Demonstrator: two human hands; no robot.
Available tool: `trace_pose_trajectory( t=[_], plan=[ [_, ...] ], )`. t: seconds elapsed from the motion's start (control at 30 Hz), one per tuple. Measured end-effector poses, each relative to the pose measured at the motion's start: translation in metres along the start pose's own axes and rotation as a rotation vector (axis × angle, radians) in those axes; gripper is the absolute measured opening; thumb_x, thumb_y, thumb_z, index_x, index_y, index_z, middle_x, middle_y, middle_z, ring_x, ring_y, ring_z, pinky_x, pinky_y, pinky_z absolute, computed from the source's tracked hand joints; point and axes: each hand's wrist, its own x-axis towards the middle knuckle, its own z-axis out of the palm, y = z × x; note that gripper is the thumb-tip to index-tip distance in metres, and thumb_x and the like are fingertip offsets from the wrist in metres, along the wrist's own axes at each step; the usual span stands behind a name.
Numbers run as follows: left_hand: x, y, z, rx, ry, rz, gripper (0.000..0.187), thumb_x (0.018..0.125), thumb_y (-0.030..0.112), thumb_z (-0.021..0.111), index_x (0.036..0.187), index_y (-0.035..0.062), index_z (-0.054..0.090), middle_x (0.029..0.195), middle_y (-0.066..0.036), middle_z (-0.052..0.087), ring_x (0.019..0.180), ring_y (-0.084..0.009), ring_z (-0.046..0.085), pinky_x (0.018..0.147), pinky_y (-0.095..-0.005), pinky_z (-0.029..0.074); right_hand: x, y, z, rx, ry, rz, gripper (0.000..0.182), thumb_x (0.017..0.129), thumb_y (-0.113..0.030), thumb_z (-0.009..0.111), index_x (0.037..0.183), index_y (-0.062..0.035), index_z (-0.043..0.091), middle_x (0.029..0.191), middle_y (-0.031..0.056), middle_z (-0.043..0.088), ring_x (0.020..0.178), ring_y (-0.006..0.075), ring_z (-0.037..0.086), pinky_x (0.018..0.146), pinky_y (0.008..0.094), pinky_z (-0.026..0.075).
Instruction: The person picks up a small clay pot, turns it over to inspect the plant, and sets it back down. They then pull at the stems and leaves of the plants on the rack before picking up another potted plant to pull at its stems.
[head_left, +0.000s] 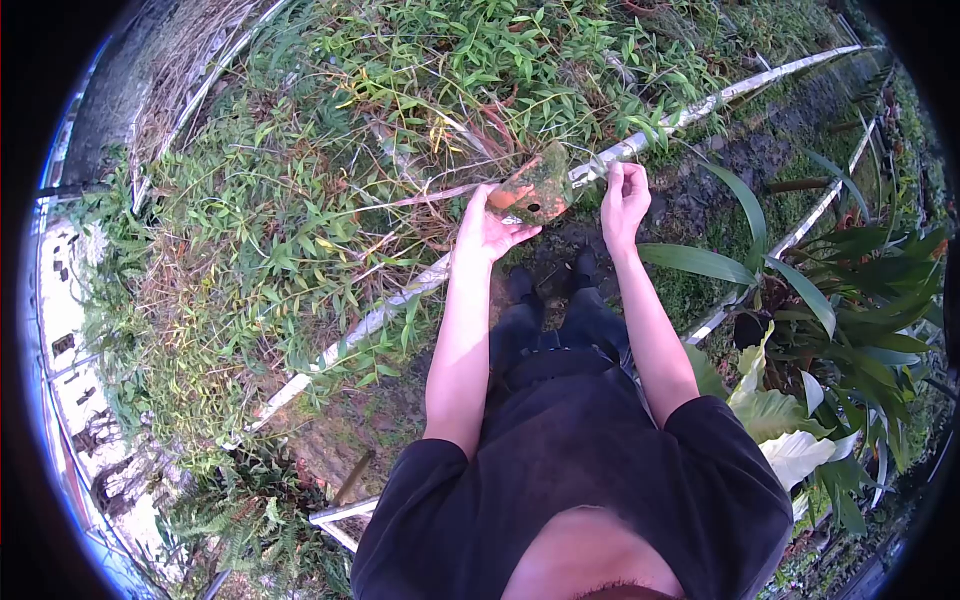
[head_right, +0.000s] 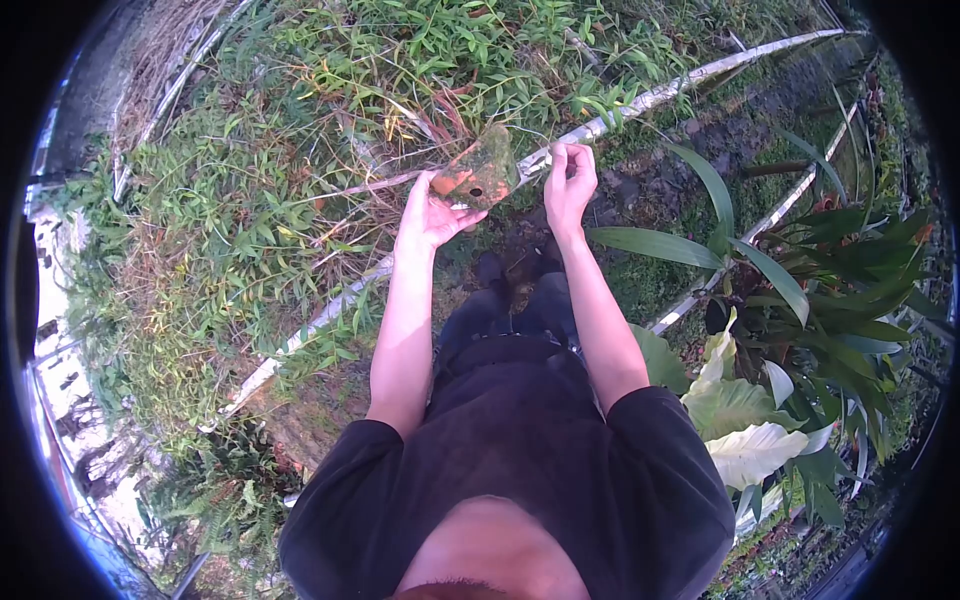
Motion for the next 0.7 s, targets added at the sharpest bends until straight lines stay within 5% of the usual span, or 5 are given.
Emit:
trace_pose_trajectory(
  t=[0.13, 0.27, 0.37, 0.5, 0.7],
  plan=[
    [0.006, -0.001, -0.01, 0.015, -0.032, -0.011, 0.065, 0.093, 0.046, 0.055, 0.141, 0.0042, 0.041, 0.142, -0.024, 0.044, 0.124, -0.0478, 0.05, 0.1, -0.0637, 0.045, 0.014, 0.008, -0.028, -0.641, -0.163, 0.011, 0.018, 0.094, -0.016, 0.068, 0.106, -0.0021, 0.068, 0.086, 0.0032, 0.061, 0.073, 0.0106, 0.059, 0.067, 0.0258, 0.048],
    [0.006, -0.005, -0.004, 0.077, 0.001, 0.003, 0.062, 0.093, 0.046, 0.054, 0.139, 0.0048, 0.043, 0.14, -0.023, 0.047, 0.123, -0.047, 0.052, 0.099, -0.0626, 0.046, 0.012, -0.037, -0.01, -0.207, -0.451, -0.03, 0.039, 0.084, -0.009, 0.076, 0.122, -0.0087, 0.069, 0.116, 0.007, 0.058, 0.096, 0.0184, 0.062, 0.084, 0.0365, 0.052],
    [0.003, -0.004, 0.002, 0.127, 0.028, 0.009, 0.06, 0.094, 0.045, 0.053, 0.137, 0.0047, 0.045, 0.137, -0.022, 0.05, 0.12, -0.0456, 0.055, 0.097, -0.0617, 0.047, 0.016, -0.062, 0.007, -0.252, -0.58, -0.333, 0.037, 0.078, -0.018, 0.081, 0.115, -0.0159, 0.074, 0.117, 0.0073, 0.062, 0.116, 0.0272, 0.055, 0.103, 0.0391, 0.043],
    [0.004, -0.001, -0.003, 0.184, -0.023, 0.004, 0.059, 0.094, 0.045, 0.052, 0.135, 0.0035, 0.046, 0.134, -0.021, 0.054, 0.115, -0.0444, 0.059, 0.094, -0.0604, 0.05, 0.034, -0.041, 0.017, -0.224, -0.718, -0.404, 0.026, 0.082, -0.017, 0.078, 0.107, -0.0112, 0.075, 0.109, 0.0033, 0.065, 0.112, 0.0261, 0.058, 0.1, 0.0407, 0.045],
    [0.003, -0.001, -0.014, 0.139, -0.049, 0.011, 0.059, 0.093, 0.047, 0.055, 0.132, 0.0027, 0.048, 0.127, -0.022, 0.06, 0.108, -0.0436, 0.063, 0.09, -0.0596, 0.052, 0.043, -0.036, 0.026, -0.139, -0.56, -0.042, 0.015, 0.092, -0.014, 0.069, 0.092, 0.0008, 0.066, 0.101, 0.0088, 0.063, 0.098, 0.0203, 0.062, 0.089, 0.0331, 0.048]
  ],
)
